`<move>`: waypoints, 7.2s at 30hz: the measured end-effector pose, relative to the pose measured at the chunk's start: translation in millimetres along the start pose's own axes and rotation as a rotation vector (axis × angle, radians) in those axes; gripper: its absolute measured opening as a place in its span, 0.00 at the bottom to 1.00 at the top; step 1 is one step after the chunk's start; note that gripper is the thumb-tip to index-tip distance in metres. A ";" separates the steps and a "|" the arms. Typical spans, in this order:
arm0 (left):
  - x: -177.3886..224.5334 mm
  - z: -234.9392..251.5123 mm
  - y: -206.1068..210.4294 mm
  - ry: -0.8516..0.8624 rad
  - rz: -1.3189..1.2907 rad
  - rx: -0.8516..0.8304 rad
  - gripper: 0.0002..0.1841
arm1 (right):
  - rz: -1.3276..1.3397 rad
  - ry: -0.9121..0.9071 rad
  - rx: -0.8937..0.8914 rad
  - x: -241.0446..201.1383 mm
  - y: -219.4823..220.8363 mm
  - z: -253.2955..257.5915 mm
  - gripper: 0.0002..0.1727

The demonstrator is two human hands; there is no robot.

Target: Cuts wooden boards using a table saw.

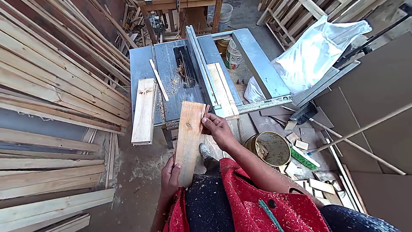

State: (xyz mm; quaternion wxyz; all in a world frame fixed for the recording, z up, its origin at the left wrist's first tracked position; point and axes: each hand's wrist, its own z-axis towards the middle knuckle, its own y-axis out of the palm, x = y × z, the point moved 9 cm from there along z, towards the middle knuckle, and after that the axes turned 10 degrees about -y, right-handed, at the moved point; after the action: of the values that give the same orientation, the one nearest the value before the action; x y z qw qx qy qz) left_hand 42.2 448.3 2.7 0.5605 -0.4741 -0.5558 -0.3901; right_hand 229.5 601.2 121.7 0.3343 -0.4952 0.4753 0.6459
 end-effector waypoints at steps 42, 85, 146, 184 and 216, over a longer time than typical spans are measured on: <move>120.2 -73.9 -47.5 0.235 0.744 0.340 0.20 | -0.538 0.362 -0.229 54.2 -88.4 -94.9 0.40; 58.7 -59.8 -55.7 -0.273 -0.099 -0.070 0.43 | -1.073 -1.019 -0.423 -29.1 51.9 -83.1 0.20; 54.1 139.0 97.2 0.135 0.809 0.033 0.39 | -1.857 -0.253 -0.935 56.4 -32.1 107.9 0.73; 52.5 255.7 28.9 0.240 0.457 0.489 0.08 | -1.993 -0.125 -0.949 72.2 -33.2 449.5 0.68; 65.2 159.9 -13.6 0.251 0.505 0.340 0.11 | -1.732 -0.721 -0.221 -156.5 -116.4 235.1 0.25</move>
State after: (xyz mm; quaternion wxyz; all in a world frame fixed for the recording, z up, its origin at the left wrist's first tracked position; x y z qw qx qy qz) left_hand -6.3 605.1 58.0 0.7747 -0.4451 -0.4044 -0.1956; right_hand 303.7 867.2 252.3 0.7759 -0.4752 -0.2537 0.3282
